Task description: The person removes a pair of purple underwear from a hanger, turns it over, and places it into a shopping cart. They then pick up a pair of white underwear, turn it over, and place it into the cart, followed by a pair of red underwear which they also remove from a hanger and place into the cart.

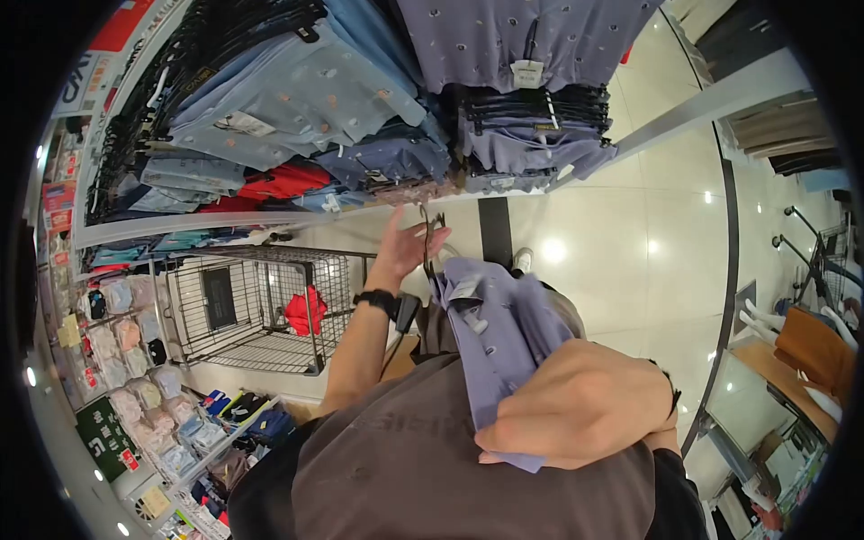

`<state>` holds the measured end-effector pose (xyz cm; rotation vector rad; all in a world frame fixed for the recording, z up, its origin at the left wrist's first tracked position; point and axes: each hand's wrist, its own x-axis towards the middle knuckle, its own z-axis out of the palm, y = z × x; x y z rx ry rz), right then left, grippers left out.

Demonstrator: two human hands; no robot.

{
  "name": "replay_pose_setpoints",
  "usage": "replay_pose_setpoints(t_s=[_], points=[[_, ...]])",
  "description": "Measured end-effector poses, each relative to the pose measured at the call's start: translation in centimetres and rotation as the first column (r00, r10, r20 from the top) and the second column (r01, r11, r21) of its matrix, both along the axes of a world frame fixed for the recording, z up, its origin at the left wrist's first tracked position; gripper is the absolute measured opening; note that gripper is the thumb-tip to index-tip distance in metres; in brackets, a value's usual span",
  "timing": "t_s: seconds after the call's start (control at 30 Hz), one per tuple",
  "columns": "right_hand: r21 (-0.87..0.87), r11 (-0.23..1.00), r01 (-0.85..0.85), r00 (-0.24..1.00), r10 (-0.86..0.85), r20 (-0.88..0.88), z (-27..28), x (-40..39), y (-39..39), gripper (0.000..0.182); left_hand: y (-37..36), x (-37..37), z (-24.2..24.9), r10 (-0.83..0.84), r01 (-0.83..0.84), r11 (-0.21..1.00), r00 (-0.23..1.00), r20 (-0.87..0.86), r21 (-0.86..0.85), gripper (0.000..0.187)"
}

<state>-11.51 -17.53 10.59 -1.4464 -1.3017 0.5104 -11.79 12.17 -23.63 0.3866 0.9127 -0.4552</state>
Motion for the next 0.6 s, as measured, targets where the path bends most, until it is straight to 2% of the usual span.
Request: replay_pose_setpoints(t_s=[0.03, 0.07, 0.1, 0.17, 0.2, 0.23, 0.27, 0.3, 0.33, 0.4, 0.43, 0.47, 0.53, 0.6], points=[[-0.006, 0.999, -0.038, 0.999, 0.038, -0.027, -0.3, -0.1, 0.1, 0.016, -0.2, 1.2, -2.8, -0.209, 0.204, 0.978, 0.970, 0.126, 0.050, 0.082], [-0.011, 0.997, -0.073, 0.996, 0.073, -0.047, -0.3, -0.2, 0.1, 0.017, -0.8, 2.2, -4.3, -0.410, 0.390, 0.912, 0.878, 0.246, 0.127, 0.072], [-0.021, 0.998, -0.065, 0.997, 0.064, -0.037, 0.1, -0.2, 0.1, 0.017, -2.3, 3.4, -0.9, -0.414, 0.412, 0.909, 0.879, 0.236, 0.060, 0.050], [-0.166, 0.985, -0.053, 0.998, 0.048, -0.033, 0.9, -0.4, -0.1, 0.021, -3.8, 5.6, 1.7, -0.436, 0.452, 0.892, 0.842, 0.318, 0.025, 0.054], [-0.172, 0.984, -0.042, 0.999, 0.038, -0.030, 1.0, -0.4, -0.5, 0.021, -4.5, 6.5, 3.0, -0.445, 0.484, 0.875, 0.806, 0.390, -0.002, 0.058], [-0.190, 0.980, 0.063, 0.996, -0.075, -0.057, 1.0, -0.3, -0.9, 0.023, -4.9, 6.9, 5.7, -0.374, 0.470, 0.872, 0.819, 0.435, -0.135, 0.059], [-0.208, 0.964, 0.168, 0.979, -0.187, -0.077, 1.0, 0.1, -1.5, 0.026, -5.4, 7.0, 8.2, -0.381, 0.479, 0.868, 0.812, 0.442, -0.131, 0.059], [-0.258, 0.949, 0.183, 0.961, -0.228, -0.155, 0.9, 0.9, -2.5, 0.025, -5.9, 6.9, 10.8, -0.425, 0.510, 0.859, 0.670, 0.608, 0.038, 0.065], [-0.255, 0.947, 0.196, 0.960, -0.238, -0.148, 0.5, 1.6, -3.1, 0.025, -6.4, 6.4, 13.4, -0.471, 0.499, 0.842, 0.494, 0.731, 0.206, 0.072], [-0.230, 0.925, 0.302, 0.923, -0.345, -0.172, -0.5, 2.7, -4.1, 0.020, -7.5, 5.9, 19.6, -0.548, 0.485, 0.794, 0.307, 0.778, 0.367, 0.086], [-0.224, 0.922, 0.315, 0.921, -0.354, -0.165, -0.6, 3.1, -4.3, 0.020, -7.7, 5.8, 21.9, -0.532, 0.562, 0.773, 0.321, 0.783, 0.295, 0.092], [-0.248, 0.900, 0.358, 0.893, -0.407, -0.189, -0.6, 3.5, -4.4, 0.019, -7.7, 5.5, 23.4, -0.493, 0.596, 0.755, 0.242, 0.836, 0.273, 0.085], [-0.264, 0.876, 0.403, 0.862, -0.461, -0.213, -0.7, 4.0, -4.9, 0.018, -8.0, 4.3, 27.1, -0.594, 0.536, 0.726, 0.172, 0.786, 0.432, 0.083], [-0.131, 0.868, 0.479, 0.877, -0.481, 0.021, -0.7, 4.6, -5.4, 0.020, -7.9, 3.7, 28.8, -0.654, 0.522, 0.661, 0.050, 0.755, 0.539, 0.079]])
